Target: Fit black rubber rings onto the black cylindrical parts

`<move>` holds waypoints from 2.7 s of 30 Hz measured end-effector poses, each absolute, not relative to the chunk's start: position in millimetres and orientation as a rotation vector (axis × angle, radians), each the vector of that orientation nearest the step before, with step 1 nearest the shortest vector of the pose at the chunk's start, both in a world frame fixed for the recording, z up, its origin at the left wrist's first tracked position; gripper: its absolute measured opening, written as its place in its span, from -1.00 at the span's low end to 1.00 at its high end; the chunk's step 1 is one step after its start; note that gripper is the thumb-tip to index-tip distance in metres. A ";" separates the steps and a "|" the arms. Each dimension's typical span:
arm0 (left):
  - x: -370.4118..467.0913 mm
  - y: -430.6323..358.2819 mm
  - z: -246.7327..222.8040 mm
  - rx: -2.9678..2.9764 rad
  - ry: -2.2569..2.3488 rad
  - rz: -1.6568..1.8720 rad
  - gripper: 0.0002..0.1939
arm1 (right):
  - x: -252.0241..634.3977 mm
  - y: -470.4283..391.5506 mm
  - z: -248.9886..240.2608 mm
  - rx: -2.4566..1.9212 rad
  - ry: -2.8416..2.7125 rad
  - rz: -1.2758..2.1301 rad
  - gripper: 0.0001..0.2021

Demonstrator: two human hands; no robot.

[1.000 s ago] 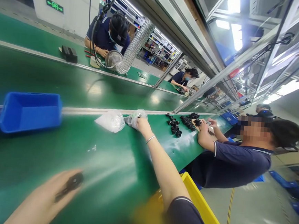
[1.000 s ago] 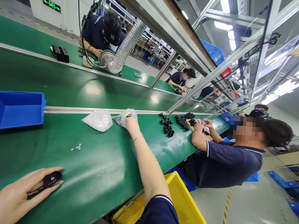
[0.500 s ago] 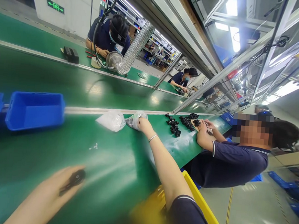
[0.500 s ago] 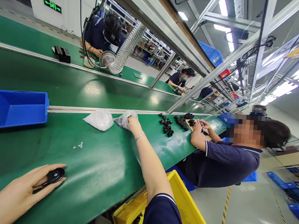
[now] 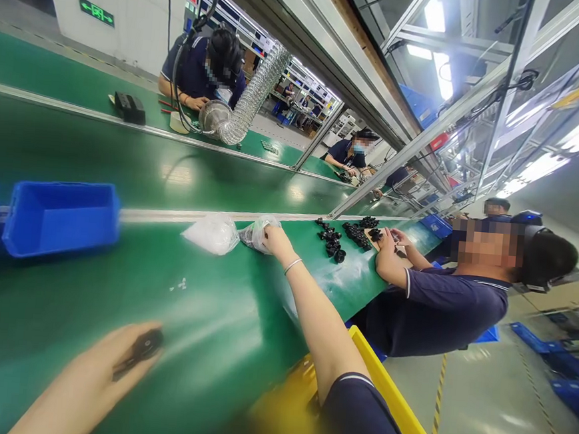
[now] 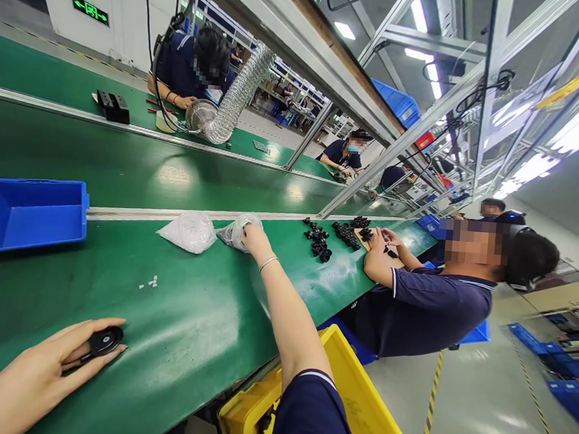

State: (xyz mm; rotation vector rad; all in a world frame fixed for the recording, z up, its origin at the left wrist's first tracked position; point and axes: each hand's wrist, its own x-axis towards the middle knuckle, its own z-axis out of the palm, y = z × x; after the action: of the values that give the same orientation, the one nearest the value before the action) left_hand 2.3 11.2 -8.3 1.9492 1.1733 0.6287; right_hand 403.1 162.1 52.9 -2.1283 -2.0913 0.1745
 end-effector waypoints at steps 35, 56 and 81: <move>14.3 5.8 27.9 1.554 1.077 0.631 -0.75 | 212.8 4.7 55.6 -1.128 -2.182 0.542 -0.89; 14.1 8.0 27.2 1.613 1.175 0.619 -0.69 | 194.8 -7.3 47.8 -1.061 -2.611 0.031 -0.84; 10.4 9.1 22.0 1.555 1.200 0.686 -0.74 | 203.7 -23.4 21.9 -1.104 -2.620 0.181 -0.42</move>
State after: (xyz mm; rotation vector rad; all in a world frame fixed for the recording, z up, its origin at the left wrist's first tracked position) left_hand 10.4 9.1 22.0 1.5548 1.2002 0.6860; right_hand 203.7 -23.4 21.9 -1.1044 -2.6204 0.1809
